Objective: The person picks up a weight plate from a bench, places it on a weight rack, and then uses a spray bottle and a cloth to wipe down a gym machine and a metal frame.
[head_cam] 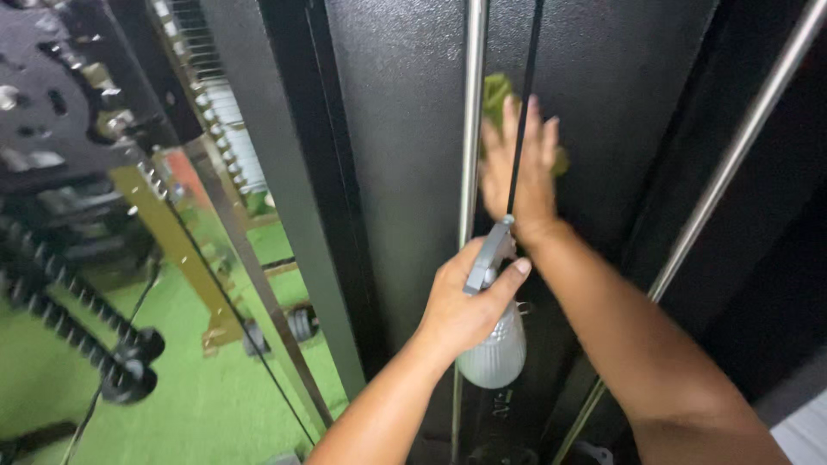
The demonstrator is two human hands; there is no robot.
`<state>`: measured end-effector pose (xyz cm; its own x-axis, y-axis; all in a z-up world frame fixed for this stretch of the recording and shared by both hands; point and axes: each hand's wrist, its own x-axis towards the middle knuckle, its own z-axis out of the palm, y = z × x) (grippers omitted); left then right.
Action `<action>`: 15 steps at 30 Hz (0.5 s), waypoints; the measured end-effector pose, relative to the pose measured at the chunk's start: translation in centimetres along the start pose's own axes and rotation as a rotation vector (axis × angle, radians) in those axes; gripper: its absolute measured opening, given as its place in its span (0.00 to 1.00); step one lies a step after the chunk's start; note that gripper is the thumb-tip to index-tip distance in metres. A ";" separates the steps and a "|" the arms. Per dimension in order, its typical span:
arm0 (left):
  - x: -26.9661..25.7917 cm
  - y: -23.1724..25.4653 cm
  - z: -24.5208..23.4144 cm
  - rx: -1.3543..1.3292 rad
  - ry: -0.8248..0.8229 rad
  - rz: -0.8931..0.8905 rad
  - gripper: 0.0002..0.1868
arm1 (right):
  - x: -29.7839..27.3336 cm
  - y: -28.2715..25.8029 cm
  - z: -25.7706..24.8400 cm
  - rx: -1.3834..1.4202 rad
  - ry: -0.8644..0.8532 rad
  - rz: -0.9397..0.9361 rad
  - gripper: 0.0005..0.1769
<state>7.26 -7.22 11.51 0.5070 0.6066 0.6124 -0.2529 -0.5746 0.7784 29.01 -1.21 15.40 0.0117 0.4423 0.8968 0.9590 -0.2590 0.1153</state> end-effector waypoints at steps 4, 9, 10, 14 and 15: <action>-0.2 1.3 1.2 0.008 0.059 -0.004 0.17 | -5.3 -0.4 2.5 0.191 -0.011 -0.151 0.31; 0.0 3.5 2.0 0.161 0.138 -0.012 0.20 | -3.7 0.3 2.2 0.139 0.058 -0.124 0.31; 0.3 4.1 2.0 0.209 0.134 0.002 0.21 | -1.7 0.4 1.7 0.111 0.105 -0.118 0.30; 2.1 6.7 1.1 0.186 0.160 0.044 0.21 | 7.2 1.1 -2.5 0.184 0.263 -0.170 0.33; 2.7 7.6 0.8 0.204 0.170 0.033 0.22 | 9.5 1.4 -3.7 0.190 0.272 -0.171 0.33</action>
<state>7.40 -10.39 18.93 0.3508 0.6597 0.6646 -0.0871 -0.6837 0.7246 29.38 -0.53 25.68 -0.2050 0.2141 0.9551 0.9762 -0.0260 0.2153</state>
